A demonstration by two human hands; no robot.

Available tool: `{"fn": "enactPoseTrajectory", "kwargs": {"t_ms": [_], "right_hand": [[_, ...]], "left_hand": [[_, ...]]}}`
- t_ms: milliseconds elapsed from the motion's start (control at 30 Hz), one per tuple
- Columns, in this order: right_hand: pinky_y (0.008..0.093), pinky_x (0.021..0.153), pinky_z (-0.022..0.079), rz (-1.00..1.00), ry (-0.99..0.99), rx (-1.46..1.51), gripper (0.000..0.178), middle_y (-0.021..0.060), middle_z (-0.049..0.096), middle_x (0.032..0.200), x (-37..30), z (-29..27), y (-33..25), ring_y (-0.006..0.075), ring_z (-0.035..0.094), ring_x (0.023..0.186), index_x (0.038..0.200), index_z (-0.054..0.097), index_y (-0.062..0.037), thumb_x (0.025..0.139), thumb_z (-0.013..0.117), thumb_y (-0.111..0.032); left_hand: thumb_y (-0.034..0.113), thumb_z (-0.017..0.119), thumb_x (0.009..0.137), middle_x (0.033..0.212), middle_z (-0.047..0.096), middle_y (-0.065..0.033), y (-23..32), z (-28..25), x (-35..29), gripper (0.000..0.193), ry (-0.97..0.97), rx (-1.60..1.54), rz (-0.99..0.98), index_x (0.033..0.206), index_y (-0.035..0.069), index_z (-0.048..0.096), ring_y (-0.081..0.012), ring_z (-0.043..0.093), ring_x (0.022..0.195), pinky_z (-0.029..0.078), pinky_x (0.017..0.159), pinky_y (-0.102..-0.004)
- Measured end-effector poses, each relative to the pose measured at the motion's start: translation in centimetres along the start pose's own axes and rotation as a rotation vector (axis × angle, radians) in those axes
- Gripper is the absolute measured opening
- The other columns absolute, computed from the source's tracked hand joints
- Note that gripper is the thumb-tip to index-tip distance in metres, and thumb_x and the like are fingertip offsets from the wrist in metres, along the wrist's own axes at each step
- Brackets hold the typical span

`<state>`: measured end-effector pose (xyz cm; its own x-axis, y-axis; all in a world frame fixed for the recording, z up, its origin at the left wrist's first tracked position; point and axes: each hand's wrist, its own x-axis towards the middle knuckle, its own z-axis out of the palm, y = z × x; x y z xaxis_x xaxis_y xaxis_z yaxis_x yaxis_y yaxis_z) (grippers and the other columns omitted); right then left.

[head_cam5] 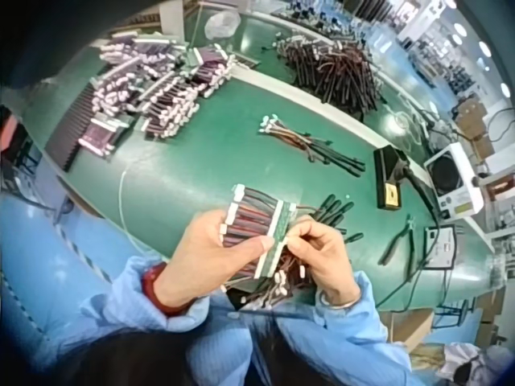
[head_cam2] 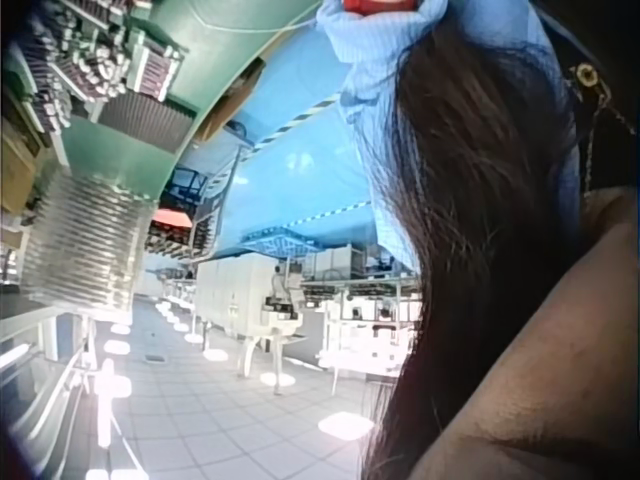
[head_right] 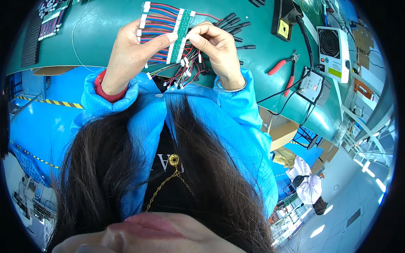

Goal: Soldering wires to circuit boards and assembling electronic components at a manual assembly station.

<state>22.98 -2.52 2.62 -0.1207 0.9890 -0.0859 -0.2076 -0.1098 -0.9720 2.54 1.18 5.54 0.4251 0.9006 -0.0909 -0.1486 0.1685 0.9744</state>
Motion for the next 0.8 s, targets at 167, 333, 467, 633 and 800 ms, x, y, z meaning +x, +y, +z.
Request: {"fn": "enactPoseTrajectory", "kwargs": {"t_ms": [167,333,467,633,800], "right_hand": [[0.0222,0.078,0.046,-0.007,-0.008,0.004,0.010,0.0014,0.062,0.091,-0.17,0.07,-0.18,0.0086,0.058,0.084,0.096,0.066,0.0008,0.090,0.065,-0.007],[0.0233,0.080,0.046,-0.040,-0.016,0.029,0.009,0.0024,0.061,0.092,-0.11,-0.05,0.03,0.0100,0.058,0.086,0.096,0.065,0.0013,0.089,0.065,-0.004],[0.0236,0.080,0.046,-0.046,-0.019,0.030,0.009,0.0029,0.061,0.093,-0.08,-0.33,0.28,0.0105,0.058,0.087,0.096,0.065,0.0014,0.089,0.065,-0.004],[0.0238,0.081,0.046,-0.043,-0.026,0.063,0.008,0.0032,0.061,0.094,-0.01,-0.50,0.41,0.0109,0.058,0.088,0.096,0.065,0.0018,0.088,0.065,-0.002],[0.0241,0.081,0.047,-0.033,-0.030,0.056,0.008,0.0036,0.062,0.094,0.02,-0.52,0.39,0.0112,0.058,0.088,0.096,0.065,0.0021,0.089,0.065,-0.002]], "left_hand": [[0.006,0.068,0.083,0.087,0.070,-0.0069,0.21,0.18,-0.15,0.023,-0.023,-0.022,0.000,0.105,-0.002,0.065,-0.0092,0.065,0.075,0.054,0.068,-0.0252],[0.006,0.068,0.084,0.086,0.070,-0.0067,-0.12,0.28,0.02,0.023,-0.028,-0.022,0.021,0.105,-0.002,0.065,-0.0091,0.065,0.075,0.054,0.067,-0.0252],[0.008,0.069,0.083,0.086,0.070,-0.0073,-0.07,0.29,-0.02,0.023,-0.020,0.006,0.014,0.104,-0.002,0.065,-0.0096,0.065,0.074,0.054,0.066,-0.0255],[0.010,0.070,0.083,0.085,0.070,-0.0081,-0.56,0.31,0.10,0.023,-0.009,0.007,0.039,0.103,-0.002,0.066,-0.0108,0.066,0.074,0.054,0.067,-0.0263],[0.004,0.068,0.085,0.094,0.070,-0.0071,-0.33,0.01,0.09,0.023,-0.054,0.051,0.002,0.107,-0.002,0.065,-0.0106,0.066,0.082,0.054,0.075,-0.0251]]}}
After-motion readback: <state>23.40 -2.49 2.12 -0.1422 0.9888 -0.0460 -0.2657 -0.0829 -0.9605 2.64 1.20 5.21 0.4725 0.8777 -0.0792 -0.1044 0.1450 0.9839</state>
